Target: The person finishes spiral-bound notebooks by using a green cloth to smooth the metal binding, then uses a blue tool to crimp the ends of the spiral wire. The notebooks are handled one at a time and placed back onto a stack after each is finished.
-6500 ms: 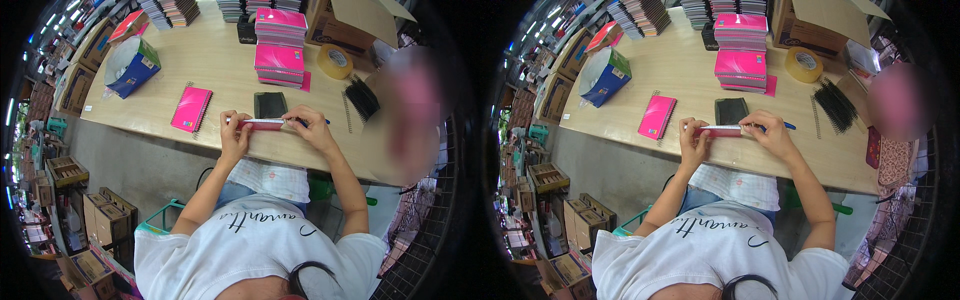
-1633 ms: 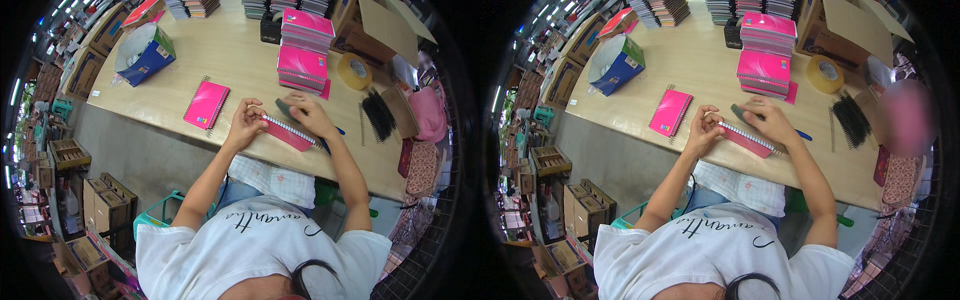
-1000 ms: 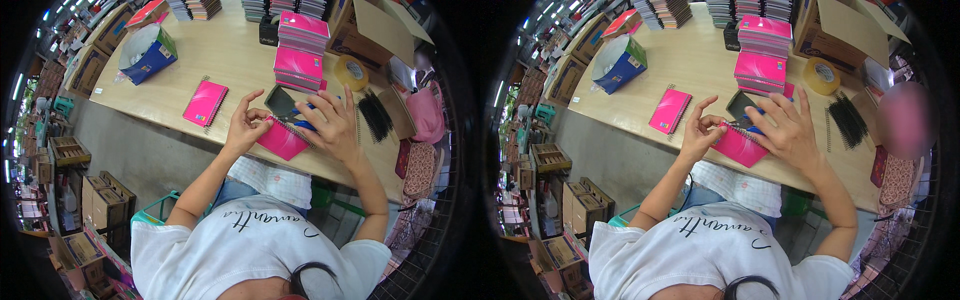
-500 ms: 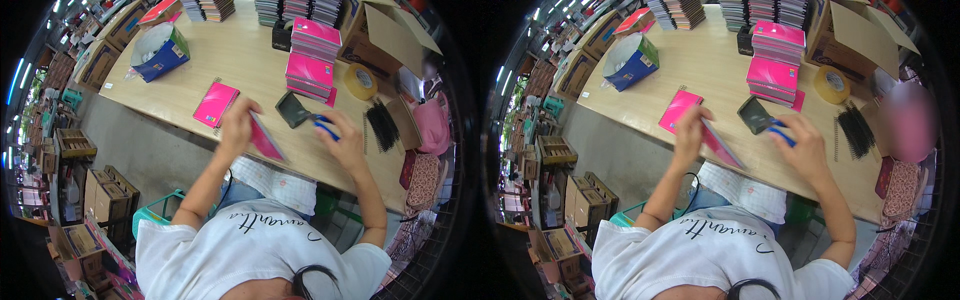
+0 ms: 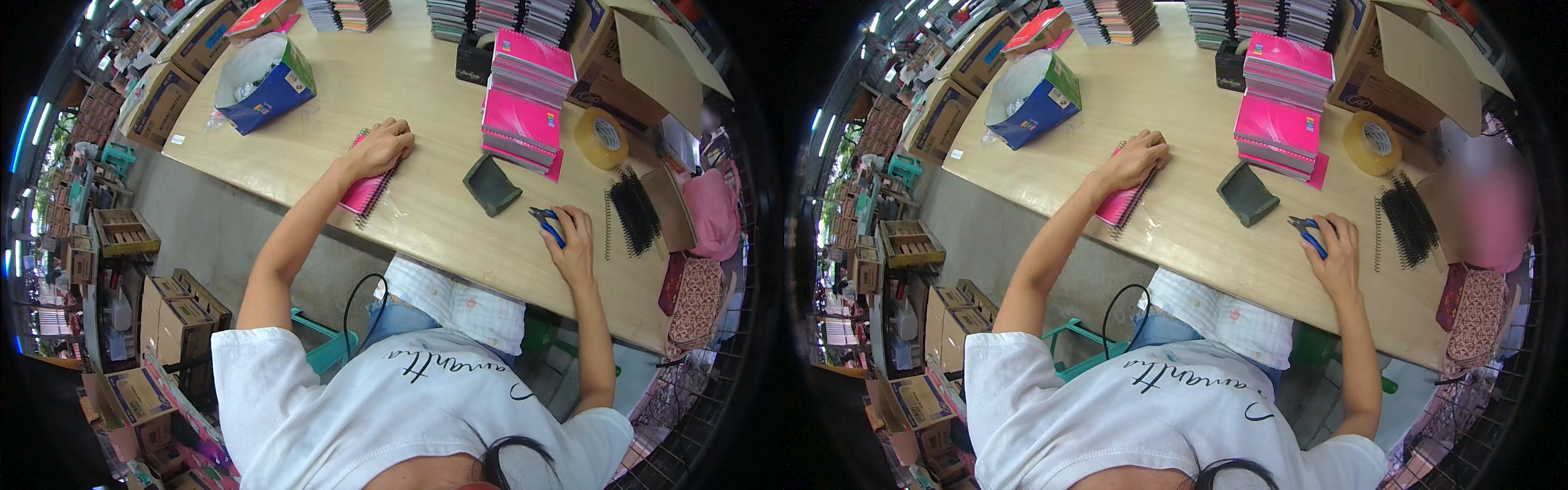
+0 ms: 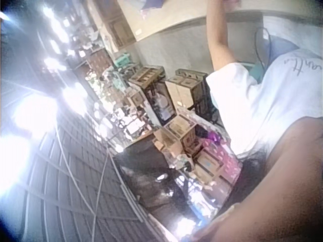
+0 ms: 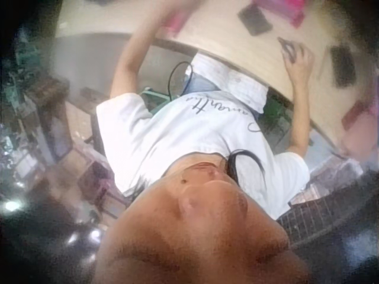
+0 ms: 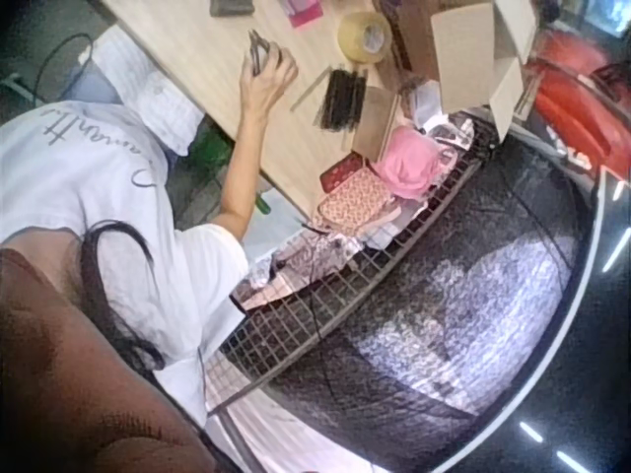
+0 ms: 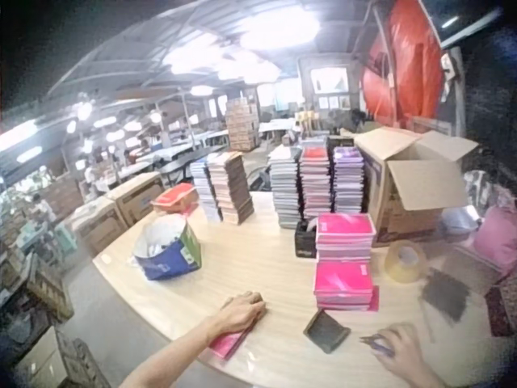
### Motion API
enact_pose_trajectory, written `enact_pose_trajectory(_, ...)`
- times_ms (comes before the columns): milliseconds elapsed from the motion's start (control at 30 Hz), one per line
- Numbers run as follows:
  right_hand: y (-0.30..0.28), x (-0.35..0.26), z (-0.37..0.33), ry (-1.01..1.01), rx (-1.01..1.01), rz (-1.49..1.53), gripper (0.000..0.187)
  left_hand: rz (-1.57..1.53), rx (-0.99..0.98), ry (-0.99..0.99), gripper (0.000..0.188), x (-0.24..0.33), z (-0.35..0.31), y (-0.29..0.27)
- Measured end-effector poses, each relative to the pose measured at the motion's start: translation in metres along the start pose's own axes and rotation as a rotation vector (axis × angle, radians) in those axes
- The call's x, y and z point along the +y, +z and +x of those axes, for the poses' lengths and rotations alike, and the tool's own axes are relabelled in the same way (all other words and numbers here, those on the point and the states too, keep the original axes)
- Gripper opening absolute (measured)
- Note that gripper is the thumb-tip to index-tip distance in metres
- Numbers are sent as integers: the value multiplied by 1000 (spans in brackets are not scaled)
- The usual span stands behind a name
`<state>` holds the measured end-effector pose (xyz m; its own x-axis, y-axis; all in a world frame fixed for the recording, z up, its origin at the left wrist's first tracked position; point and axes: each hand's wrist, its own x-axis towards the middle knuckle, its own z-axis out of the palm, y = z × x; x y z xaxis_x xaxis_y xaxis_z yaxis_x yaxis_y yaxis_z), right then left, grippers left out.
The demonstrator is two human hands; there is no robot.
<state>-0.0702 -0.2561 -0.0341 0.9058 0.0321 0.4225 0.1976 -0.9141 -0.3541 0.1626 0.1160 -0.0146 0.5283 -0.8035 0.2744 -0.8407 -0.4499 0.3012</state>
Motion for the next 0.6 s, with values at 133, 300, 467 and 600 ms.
enact_pose_trajectory(133,-3,-8,20,-50,44,-150,47,49,233,76,9,28,15,-4)
enact_pose_trajectory(300,-36,49,26,516,55,-320,38,-208,167,412,33,115,119,-19)
enact_pose_trajectory(467,-29,59,30,664,58,-409,27,-25,-409,549,34,118,239,10)
enact_pose_trajectory(600,-25,72,9,670,99,-330,21,-43,-681,603,27,129,275,19)
